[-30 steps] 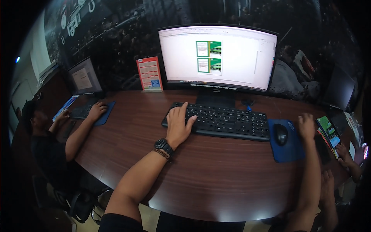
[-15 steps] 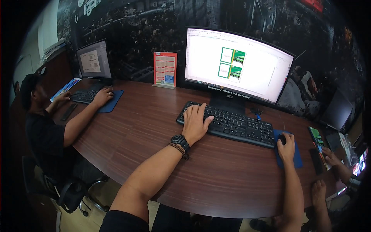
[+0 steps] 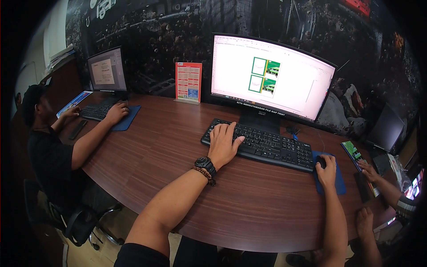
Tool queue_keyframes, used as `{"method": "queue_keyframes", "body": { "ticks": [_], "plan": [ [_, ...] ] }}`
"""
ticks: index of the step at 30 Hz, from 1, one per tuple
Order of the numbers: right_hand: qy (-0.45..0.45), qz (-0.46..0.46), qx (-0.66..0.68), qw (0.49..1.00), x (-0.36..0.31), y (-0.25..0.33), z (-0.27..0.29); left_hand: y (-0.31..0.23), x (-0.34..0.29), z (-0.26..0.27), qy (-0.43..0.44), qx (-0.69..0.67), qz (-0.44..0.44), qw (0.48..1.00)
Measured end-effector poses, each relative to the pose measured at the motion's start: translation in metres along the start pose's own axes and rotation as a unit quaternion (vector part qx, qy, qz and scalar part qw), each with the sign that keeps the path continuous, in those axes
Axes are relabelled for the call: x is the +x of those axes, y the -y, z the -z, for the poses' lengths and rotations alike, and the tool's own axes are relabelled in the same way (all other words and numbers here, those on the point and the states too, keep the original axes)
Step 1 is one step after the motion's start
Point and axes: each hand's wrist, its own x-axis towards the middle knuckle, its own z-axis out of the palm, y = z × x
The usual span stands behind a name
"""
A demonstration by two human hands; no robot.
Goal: The recorder is performing graphic design tasks on a computer, including organizing files and reviewing layouts.
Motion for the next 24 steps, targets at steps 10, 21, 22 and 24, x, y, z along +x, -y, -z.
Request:
{"method": "queue_keyframes", "body": {
  "ticks": [10, 21, 22, 24],
  "plan": [
    [-0.006, -0.030, -0.025, 0.999, -0.001, 0.002, -0.002, 0.000, 0.000, 0.001, 0.009, 0.002, 0.003, 1.000],
    [-0.027, -0.046, -0.008, 0.999, -0.003, 0.003, -0.002, 0.000, -0.001, 0.000, 0.010, -0.001, -0.003, 1.000],
    [-0.024, -0.049, -0.005, 0.999, -0.003, 0.002, -0.002, 0.000, -0.001, -0.001, 0.004, -0.004, -0.007, 1.000],
    [-0.031, -0.041, -0.001, 0.999, -0.003, -0.002, -0.002, -0.001, -0.001, 0.000, 0.012, -0.004, -0.002, 1.000]
  ]
}}
